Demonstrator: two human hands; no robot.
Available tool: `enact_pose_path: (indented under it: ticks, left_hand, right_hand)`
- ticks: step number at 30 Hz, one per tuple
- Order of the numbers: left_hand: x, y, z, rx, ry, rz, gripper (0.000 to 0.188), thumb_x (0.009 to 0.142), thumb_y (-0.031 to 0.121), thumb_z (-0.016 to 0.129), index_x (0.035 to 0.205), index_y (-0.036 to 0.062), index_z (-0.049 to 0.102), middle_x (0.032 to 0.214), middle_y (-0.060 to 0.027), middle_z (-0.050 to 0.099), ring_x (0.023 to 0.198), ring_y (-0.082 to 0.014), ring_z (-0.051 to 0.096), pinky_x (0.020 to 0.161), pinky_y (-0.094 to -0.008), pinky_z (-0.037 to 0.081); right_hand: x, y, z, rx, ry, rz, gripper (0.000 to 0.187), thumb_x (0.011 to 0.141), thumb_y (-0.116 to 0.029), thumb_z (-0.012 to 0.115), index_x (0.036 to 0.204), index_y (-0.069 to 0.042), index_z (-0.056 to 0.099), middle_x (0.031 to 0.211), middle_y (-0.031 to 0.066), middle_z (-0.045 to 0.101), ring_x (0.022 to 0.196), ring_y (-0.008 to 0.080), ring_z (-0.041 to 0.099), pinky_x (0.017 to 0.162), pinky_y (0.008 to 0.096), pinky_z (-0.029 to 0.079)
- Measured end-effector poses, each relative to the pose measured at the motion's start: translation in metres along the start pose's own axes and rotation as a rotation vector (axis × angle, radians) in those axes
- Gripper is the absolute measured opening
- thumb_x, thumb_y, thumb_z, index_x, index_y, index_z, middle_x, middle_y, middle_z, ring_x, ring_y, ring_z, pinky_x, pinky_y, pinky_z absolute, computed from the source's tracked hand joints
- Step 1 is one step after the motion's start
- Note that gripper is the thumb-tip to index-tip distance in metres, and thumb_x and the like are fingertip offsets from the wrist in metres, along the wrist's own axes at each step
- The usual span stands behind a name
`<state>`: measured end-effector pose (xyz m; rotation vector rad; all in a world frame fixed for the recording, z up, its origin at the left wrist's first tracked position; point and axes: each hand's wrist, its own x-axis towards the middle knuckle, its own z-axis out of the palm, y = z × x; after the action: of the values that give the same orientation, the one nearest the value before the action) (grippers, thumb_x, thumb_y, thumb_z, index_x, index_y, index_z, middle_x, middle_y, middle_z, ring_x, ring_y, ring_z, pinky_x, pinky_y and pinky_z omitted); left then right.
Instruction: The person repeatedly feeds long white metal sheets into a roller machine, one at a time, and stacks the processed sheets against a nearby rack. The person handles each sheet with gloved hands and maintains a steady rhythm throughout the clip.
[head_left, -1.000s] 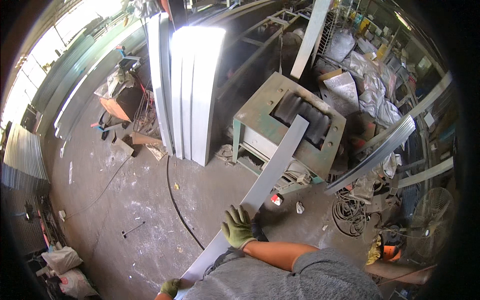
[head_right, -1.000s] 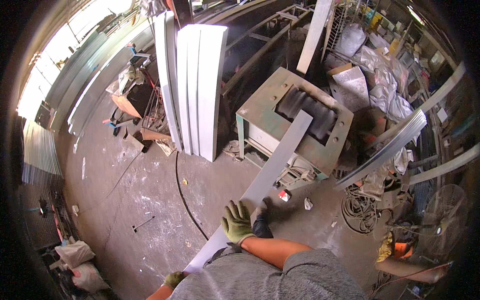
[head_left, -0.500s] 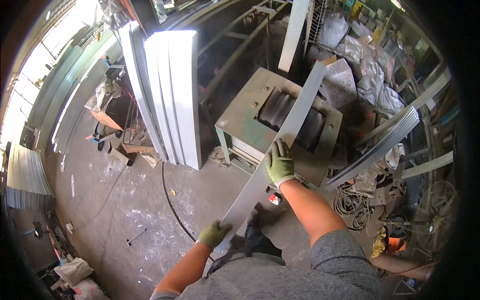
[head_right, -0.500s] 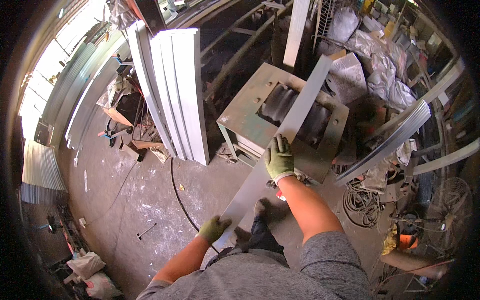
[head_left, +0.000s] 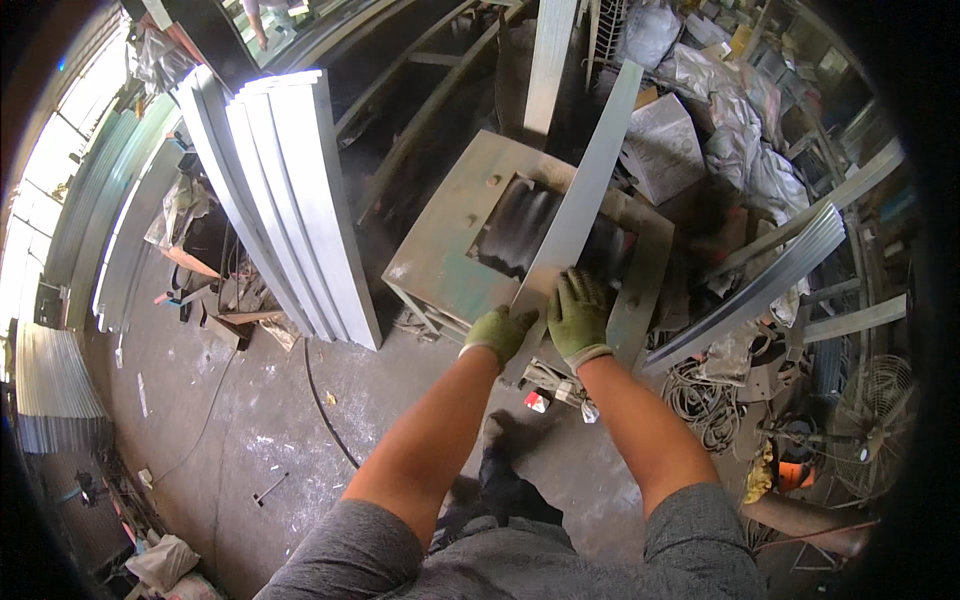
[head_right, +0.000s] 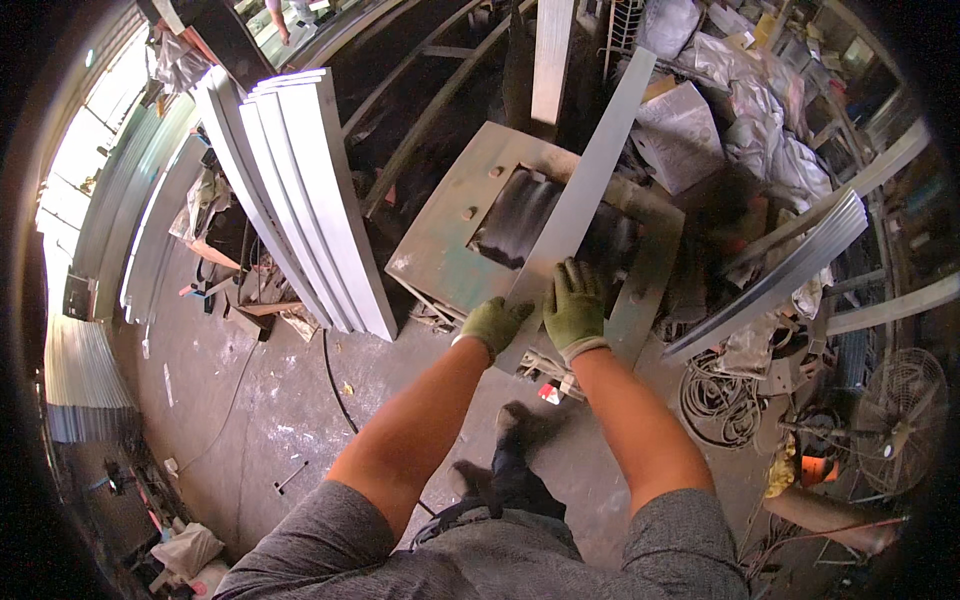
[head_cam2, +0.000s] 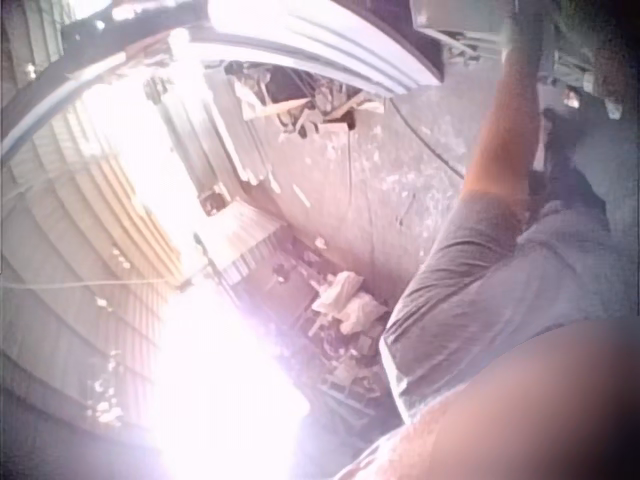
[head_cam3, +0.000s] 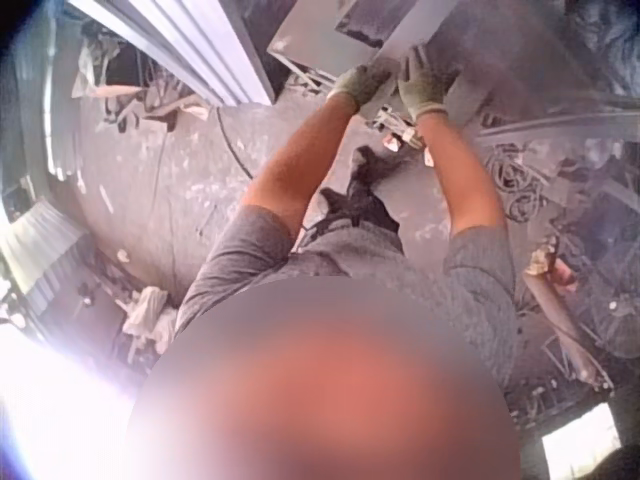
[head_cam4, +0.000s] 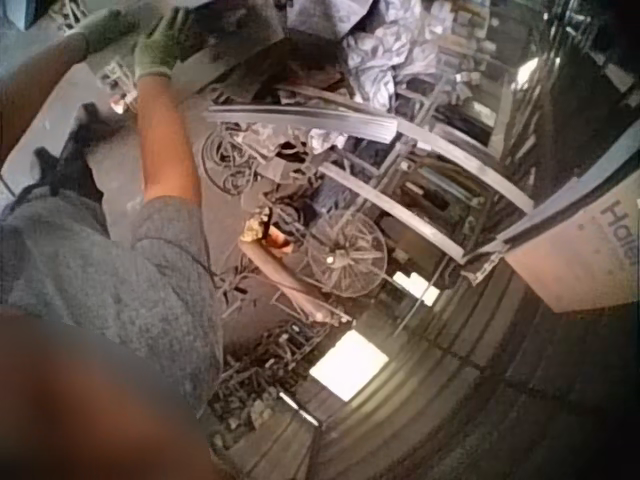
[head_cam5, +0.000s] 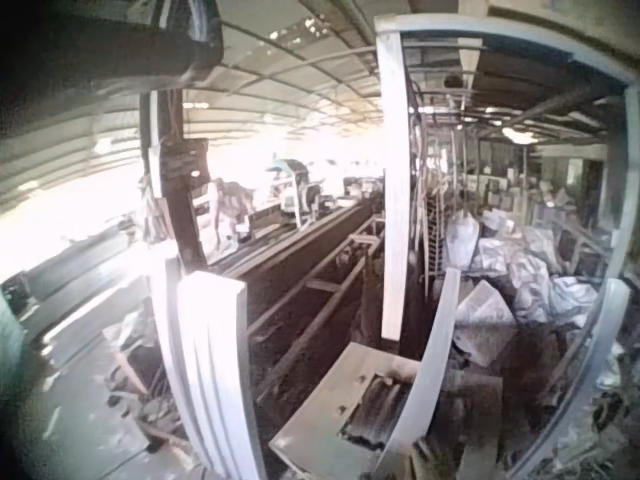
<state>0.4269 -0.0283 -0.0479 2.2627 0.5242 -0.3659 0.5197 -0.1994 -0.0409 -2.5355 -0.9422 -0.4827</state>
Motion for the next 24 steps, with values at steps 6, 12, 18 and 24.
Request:
enact_pose_path:
  ticks: [6, 12, 18, 24]
  left_hand:
    - [0.054, 0.025, 0.002, 0.032, 0.094, 0.047, 0.048, 0.108, 0.055, 0.055, 0.138, 0.0217, 0.072, 0.124, -0.0281, 0.074, 0.115, -0.0486, 0.072, 0.099, -0.053, 0.058]
    - [-0.041, -0.005, 0.012, -0.125, 0.143, 0.105, 0.062, 0.102, 0.064, 0.061, 0.129, 0.0094, 0.074, 0.121, -0.031, 0.074, 0.118, -0.0501, 0.069, 0.099, -0.0563, 0.055]
    - [-0.048, -0.014, 0.024, -0.013, 0.012, -0.117, 0.064, 0.103, 0.067, 0.058, 0.133, 0.012, 0.073, 0.129, -0.0291, 0.073, 0.12, -0.0489, 0.07, 0.1, -0.0547, 0.056]
    - [0.018, 0.045, -0.011, -0.11, 0.047, -0.128, 0.079, 0.101, 0.074, 0.055, 0.134, 0.0038, 0.071, 0.131, -0.0295, 0.073, 0.122, -0.05, 0.069, 0.101, -0.0542, 0.055]
  right_hand:
    - [0.011, 0.008, -0.007, 0.001, 0.056, 0.024, 0.035, 0.102, -0.023, 0.066, 0.129, -0.002, 0.073, 0.141, 0.0199, 0.069, 0.134, 0.0426, 0.06, 0.119, 0.0548, 0.043]
    - [0.03, -0.004, 0.006, 0.009, 0.062, 0.026, 0.036, 0.1, -0.024, 0.065, 0.129, -0.002, 0.069, 0.145, 0.0184, 0.064, 0.137, 0.042, 0.056, 0.118, 0.0557, 0.041]
    - [0.051, -0.003, 0.032, -0.064, 0.022, 0.04, 0.041, 0.099, -0.024, 0.062, 0.134, -0.001, 0.064, 0.147, 0.0169, 0.061, 0.139, 0.0397, 0.054, 0.123, 0.0575, 0.036]
    - [0.116, 0.041, 0.034, -0.238, -0.279, 0.15, 0.053, 0.099, -0.03, 0.061, 0.145, -0.003, 0.061, 0.153, 0.0176, 0.059, 0.146, 0.0376, 0.05, 0.129, 0.055, 0.028]
